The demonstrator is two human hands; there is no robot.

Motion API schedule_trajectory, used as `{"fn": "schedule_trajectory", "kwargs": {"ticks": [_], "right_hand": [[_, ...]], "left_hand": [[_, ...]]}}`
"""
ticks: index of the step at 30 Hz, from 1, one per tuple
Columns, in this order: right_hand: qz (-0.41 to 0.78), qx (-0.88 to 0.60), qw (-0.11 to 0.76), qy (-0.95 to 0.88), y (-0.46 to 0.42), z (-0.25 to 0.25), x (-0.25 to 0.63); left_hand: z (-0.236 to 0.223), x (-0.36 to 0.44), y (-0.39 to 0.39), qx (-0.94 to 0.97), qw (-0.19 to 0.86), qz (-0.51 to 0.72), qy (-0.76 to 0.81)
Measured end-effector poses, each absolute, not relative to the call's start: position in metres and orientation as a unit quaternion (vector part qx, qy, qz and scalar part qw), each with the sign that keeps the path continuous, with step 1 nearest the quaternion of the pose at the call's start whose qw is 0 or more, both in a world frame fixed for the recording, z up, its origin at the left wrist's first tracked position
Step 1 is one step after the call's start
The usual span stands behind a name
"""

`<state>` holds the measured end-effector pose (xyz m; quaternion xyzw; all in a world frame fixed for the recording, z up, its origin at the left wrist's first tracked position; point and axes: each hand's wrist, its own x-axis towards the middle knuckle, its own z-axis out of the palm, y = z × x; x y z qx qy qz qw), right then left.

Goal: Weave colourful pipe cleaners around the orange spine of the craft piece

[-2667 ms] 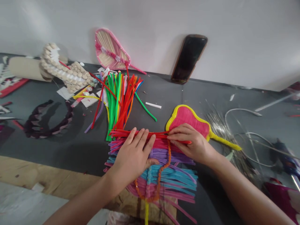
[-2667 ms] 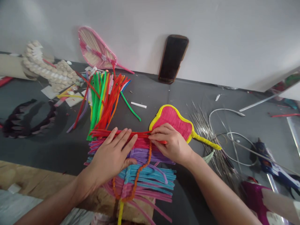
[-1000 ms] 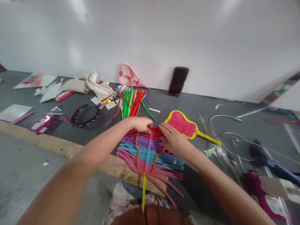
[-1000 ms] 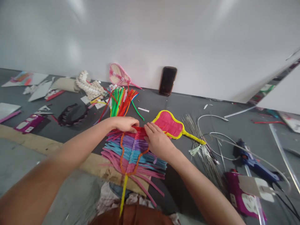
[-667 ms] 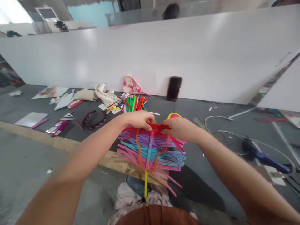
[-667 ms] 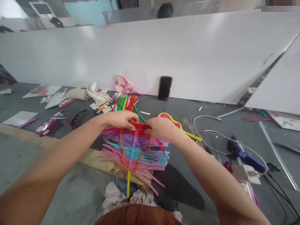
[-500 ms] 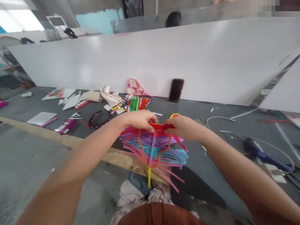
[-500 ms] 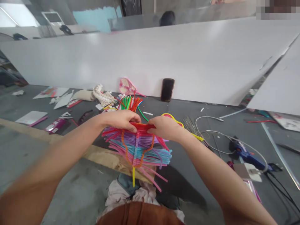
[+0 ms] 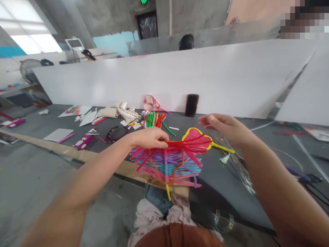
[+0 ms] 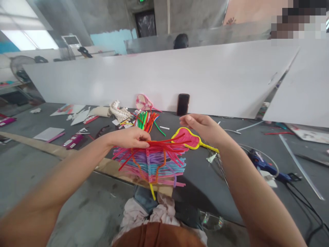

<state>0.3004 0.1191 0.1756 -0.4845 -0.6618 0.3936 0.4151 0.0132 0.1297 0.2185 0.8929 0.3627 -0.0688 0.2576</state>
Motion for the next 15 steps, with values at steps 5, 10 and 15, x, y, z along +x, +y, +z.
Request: {"fn": "schedule_trajectory", "kwargs": {"ticks": [5,10,15], "right_hand": [[0.461,-0.471,0.541,-0.523,0.126,0.159,0.325],[0.312,-0.442,0.607,-0.583,0.112,0.214,0.32],[-0.031,-0.455,0.38,-0.805,0.086,0.272,0.268]], "left_hand": [[0.259,0.003,0.113,0.9,0.224,-0.039,0.371],[0.306,0.006,0.108,0.912,0.022,0.011,0.409],[0.309,0.023,0.115,0.901,-0.248,0.001,0.356]]}}
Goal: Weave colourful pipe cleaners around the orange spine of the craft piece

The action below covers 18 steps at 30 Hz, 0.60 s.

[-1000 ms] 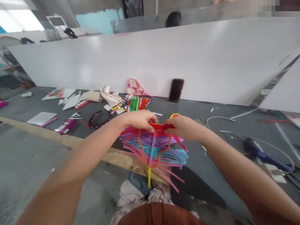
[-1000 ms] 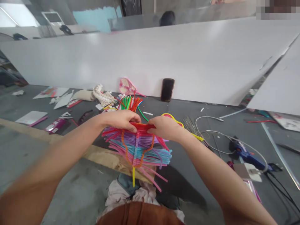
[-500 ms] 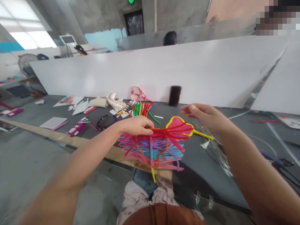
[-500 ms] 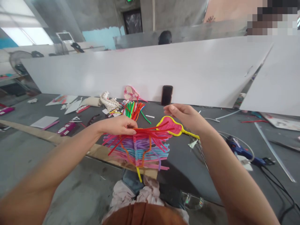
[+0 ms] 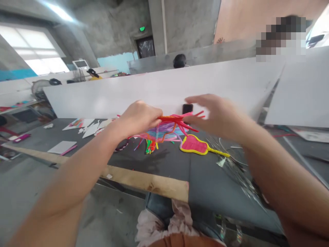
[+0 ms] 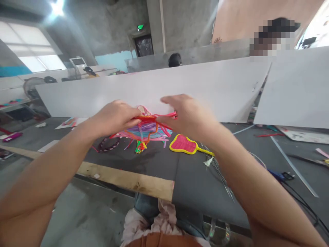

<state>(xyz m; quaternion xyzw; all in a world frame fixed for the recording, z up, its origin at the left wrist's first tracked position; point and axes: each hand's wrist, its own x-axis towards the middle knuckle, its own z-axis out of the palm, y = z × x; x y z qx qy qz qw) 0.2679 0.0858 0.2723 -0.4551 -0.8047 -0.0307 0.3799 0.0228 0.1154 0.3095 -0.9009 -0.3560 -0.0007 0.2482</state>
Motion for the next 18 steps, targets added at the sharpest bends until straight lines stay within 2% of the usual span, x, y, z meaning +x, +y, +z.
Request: {"fn": "schedule_trajectory", "kwargs": {"ticks": [3,6,10,18], "right_hand": [[-0.141,-0.463,0.167,-0.859,0.088,0.268,0.232],[-0.159,-0.507,0.089,-0.843,0.098,0.246,0.215],[-0.16,-0.527,0.126,-0.825,0.103,0.213,0.218],[-0.239,-0.451,0.259,-0.82,0.098,0.167,0.234]], "left_hand": [[0.292,0.032,0.118,-0.894,0.331,-0.023,-0.301],[0.273,0.036,0.116,-0.884,0.377,-0.064,-0.268],[0.247,0.035,0.112,-0.877,0.395,-0.107,-0.254],[0.193,0.019,0.108,-0.876,0.281,-0.228,-0.318]]}}
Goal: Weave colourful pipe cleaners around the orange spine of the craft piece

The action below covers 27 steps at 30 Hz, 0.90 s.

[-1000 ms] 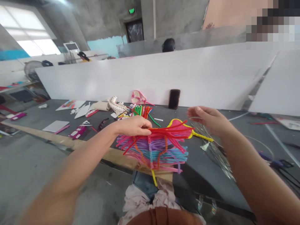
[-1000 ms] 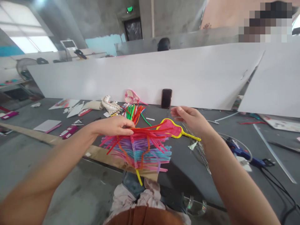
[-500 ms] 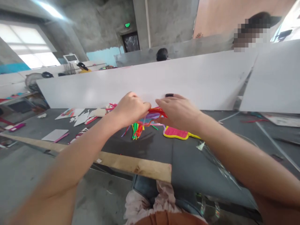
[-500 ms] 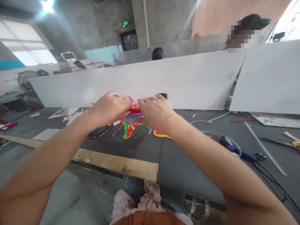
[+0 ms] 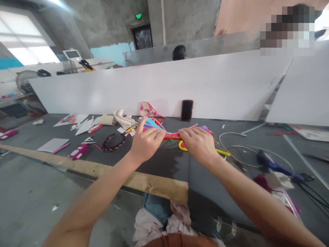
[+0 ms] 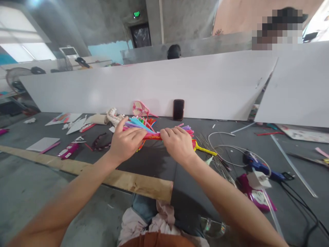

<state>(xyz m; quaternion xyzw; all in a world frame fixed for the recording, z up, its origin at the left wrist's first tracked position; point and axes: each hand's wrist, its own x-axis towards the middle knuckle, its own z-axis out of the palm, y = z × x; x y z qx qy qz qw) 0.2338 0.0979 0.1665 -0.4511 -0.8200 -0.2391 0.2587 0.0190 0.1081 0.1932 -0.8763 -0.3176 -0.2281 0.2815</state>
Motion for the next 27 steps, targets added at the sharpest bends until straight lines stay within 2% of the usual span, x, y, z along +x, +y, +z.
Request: {"fn": "schedule_trajectory", "kwargs": {"ticks": [5,13,19,27], "right_hand": [[-0.24,-0.406,0.309,-0.826,0.084,0.122,0.24],[-0.12,-0.445,0.242,-0.854,0.033,0.031,0.247],[-0.076,-0.468,0.223,-0.852,0.022,0.018,0.247],[-0.083,-0.47,0.222,-0.85,0.017,0.022,0.243]], "left_hand": [[0.151,0.017,0.087,-0.856,0.289,-0.294,-0.311],[0.055,0.016,0.037,-0.854,0.176,-0.294,-0.391],[0.033,0.016,0.024,-0.842,0.151,-0.262,-0.446],[0.02,0.015,0.022,-0.833,0.107,-0.269,-0.472]]}}
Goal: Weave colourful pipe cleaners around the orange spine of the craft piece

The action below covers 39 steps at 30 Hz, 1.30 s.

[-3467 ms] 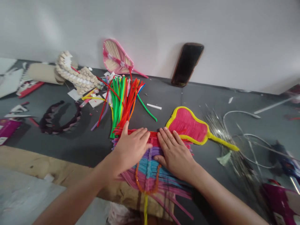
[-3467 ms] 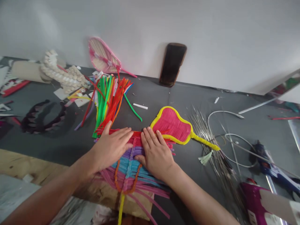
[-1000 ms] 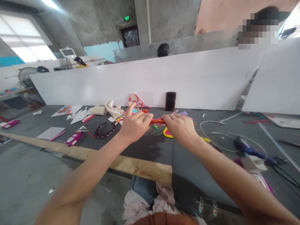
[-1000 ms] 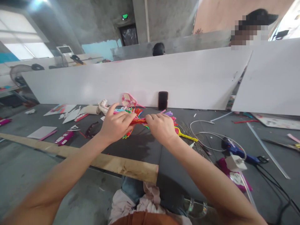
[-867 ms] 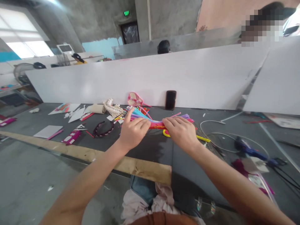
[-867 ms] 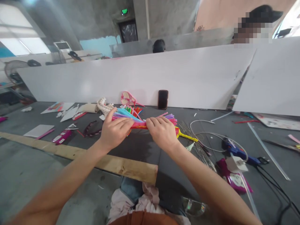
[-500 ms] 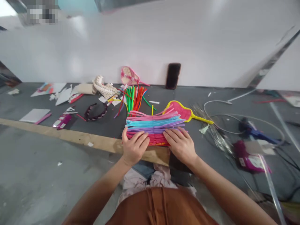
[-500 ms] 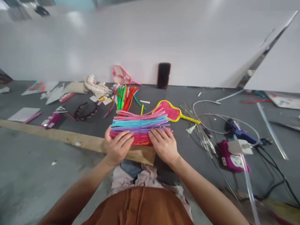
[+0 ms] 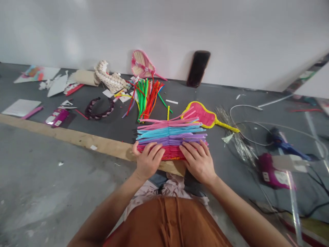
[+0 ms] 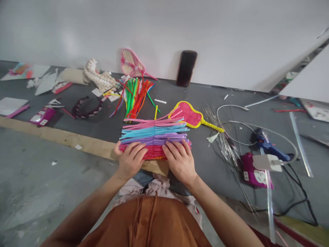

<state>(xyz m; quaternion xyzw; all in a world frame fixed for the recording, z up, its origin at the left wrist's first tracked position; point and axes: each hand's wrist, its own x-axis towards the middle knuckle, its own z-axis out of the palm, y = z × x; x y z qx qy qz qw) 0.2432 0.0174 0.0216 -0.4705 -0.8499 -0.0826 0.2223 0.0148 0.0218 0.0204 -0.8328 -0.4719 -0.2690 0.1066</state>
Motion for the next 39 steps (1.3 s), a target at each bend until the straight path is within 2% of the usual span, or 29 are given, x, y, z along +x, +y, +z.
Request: {"fn": "schedule_trajectory", "kwargs": {"ticks": [16,26,33,35,36,39], "right_hand": [[-0.077,-0.452,0.203,-0.865,0.007,0.027,0.234],[-0.056,-0.421,0.249,-0.87,0.012,0.023,0.235],[-0.046,-0.43,0.243,-0.868,0.015,0.023,0.234],[-0.044,-0.436,0.26,-0.86,0.017,0.026,0.231],[-0.044,-0.441,0.269,-0.855,0.018,0.029,0.229],[-0.042,-0.453,0.289,-0.842,0.018,0.036,0.218]], "left_hand": [[0.019,0.014,0.021,-0.832,0.106,-0.267,-0.474],[0.017,0.01,0.021,-0.847,0.117,-0.256,-0.451],[0.042,0.014,0.008,-0.842,0.139,-0.253,-0.457],[0.049,0.013,-0.006,-0.844,0.062,-0.299,-0.441],[0.05,0.013,-0.013,-0.84,-0.025,-0.318,-0.438],[0.046,0.012,-0.028,-0.704,-0.408,-0.329,-0.478]]}}
